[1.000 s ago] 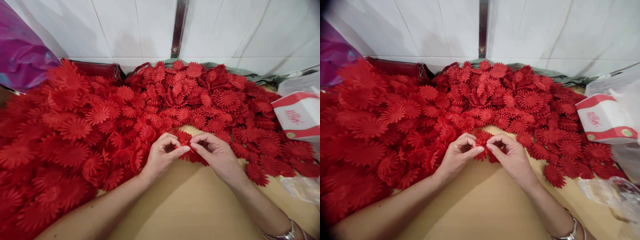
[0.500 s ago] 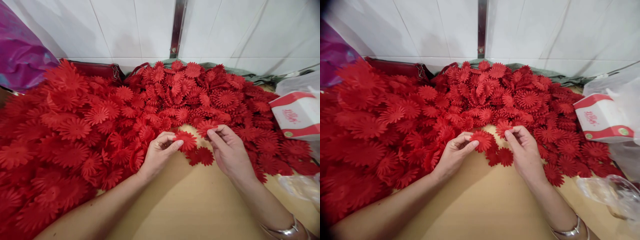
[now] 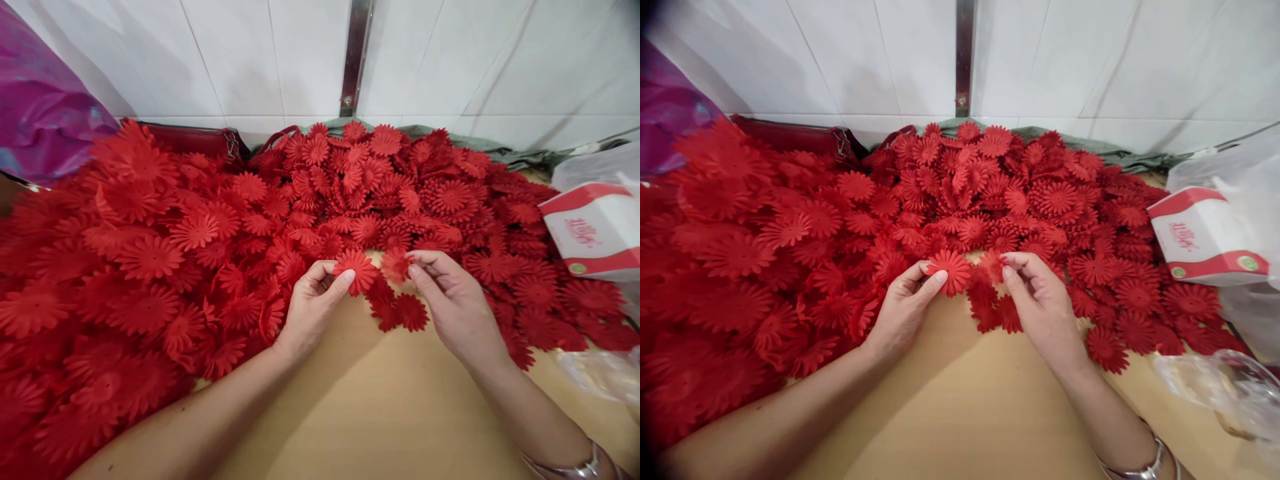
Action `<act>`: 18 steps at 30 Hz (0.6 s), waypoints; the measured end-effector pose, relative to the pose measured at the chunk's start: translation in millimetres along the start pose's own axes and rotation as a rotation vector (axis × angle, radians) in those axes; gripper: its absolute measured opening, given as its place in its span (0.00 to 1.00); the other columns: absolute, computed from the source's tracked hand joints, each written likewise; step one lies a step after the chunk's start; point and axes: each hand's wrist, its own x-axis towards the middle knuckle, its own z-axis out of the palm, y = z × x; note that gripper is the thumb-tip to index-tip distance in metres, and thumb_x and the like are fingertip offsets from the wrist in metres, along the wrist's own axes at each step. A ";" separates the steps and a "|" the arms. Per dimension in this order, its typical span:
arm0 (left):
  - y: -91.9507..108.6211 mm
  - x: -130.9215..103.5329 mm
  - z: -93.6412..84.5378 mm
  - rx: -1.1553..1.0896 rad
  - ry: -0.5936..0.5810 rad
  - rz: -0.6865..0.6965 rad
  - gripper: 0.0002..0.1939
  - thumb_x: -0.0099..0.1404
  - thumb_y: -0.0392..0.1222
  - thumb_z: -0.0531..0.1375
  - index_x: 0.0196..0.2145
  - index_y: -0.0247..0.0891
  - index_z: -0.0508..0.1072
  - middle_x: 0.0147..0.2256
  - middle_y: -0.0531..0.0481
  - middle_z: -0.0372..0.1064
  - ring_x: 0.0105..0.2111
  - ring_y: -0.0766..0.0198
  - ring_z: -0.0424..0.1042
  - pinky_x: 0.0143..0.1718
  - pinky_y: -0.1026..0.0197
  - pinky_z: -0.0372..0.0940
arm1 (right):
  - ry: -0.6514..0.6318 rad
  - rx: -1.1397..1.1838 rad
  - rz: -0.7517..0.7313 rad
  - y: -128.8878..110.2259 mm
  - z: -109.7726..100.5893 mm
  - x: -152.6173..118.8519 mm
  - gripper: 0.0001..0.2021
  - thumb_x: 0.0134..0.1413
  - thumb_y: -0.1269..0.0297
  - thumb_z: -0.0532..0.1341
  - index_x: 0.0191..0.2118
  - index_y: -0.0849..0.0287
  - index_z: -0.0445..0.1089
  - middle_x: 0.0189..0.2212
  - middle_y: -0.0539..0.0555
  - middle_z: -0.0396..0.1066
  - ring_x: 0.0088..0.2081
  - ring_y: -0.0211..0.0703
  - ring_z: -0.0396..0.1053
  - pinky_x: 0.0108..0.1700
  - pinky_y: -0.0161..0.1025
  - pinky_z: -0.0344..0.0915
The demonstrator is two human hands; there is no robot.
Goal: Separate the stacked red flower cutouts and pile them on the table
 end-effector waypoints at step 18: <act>5.2 -3.8 -1.3 0.155 -0.221 0.010 0.06 0.58 0.43 0.71 0.32 0.39 0.80 0.38 0.50 0.68 0.39 0.64 0.68 0.44 0.60 0.64 | -0.181 0.003 -0.188 -4.0 15.1 -10.1 0.03 0.63 0.64 0.62 0.39 0.51 0.75 0.52 0.55 0.70 0.58 0.47 0.68 0.60 0.51 0.63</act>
